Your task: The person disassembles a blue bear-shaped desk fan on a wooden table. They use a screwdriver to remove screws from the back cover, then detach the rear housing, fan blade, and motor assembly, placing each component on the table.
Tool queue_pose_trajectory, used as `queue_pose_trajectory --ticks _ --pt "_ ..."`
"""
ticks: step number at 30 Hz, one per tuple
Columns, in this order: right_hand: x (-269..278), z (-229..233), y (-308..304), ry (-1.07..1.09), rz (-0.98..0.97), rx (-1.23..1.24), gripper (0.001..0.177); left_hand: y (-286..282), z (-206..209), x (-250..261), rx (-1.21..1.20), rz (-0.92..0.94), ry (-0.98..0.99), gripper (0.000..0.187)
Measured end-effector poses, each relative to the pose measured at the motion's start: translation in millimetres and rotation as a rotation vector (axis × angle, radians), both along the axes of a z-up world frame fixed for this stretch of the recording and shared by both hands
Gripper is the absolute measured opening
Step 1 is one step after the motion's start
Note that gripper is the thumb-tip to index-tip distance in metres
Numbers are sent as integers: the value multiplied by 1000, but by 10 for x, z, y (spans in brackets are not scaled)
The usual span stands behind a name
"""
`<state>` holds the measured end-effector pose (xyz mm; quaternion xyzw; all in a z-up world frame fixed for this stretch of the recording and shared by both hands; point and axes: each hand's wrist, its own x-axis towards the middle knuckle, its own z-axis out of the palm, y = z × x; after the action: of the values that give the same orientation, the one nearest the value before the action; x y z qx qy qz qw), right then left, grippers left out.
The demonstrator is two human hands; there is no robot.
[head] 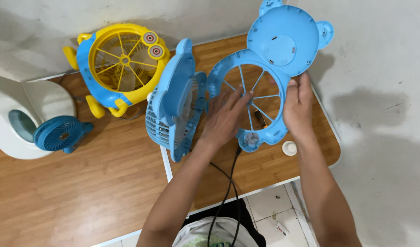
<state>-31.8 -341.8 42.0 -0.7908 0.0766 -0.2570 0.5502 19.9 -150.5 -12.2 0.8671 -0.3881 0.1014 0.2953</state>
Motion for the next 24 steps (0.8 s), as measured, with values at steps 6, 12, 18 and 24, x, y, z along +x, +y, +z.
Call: queue_pose_trajectory --ticks 6,12,18,24 --pt "329 -90 -414 163 83 73 40 -145 -114 138 -31 7 -128 58" --pt "555 -287 -572 113 -71 -467 46 -323 -166 383 -175 62 -118 36" --pt "379 -381 -344 235 -267 -678 73 -695 -188 630 -187 196 -15 40" --pt "495 -593 -276 377 -305 -719 63 -1025 -363 904 -152 291 98 37"
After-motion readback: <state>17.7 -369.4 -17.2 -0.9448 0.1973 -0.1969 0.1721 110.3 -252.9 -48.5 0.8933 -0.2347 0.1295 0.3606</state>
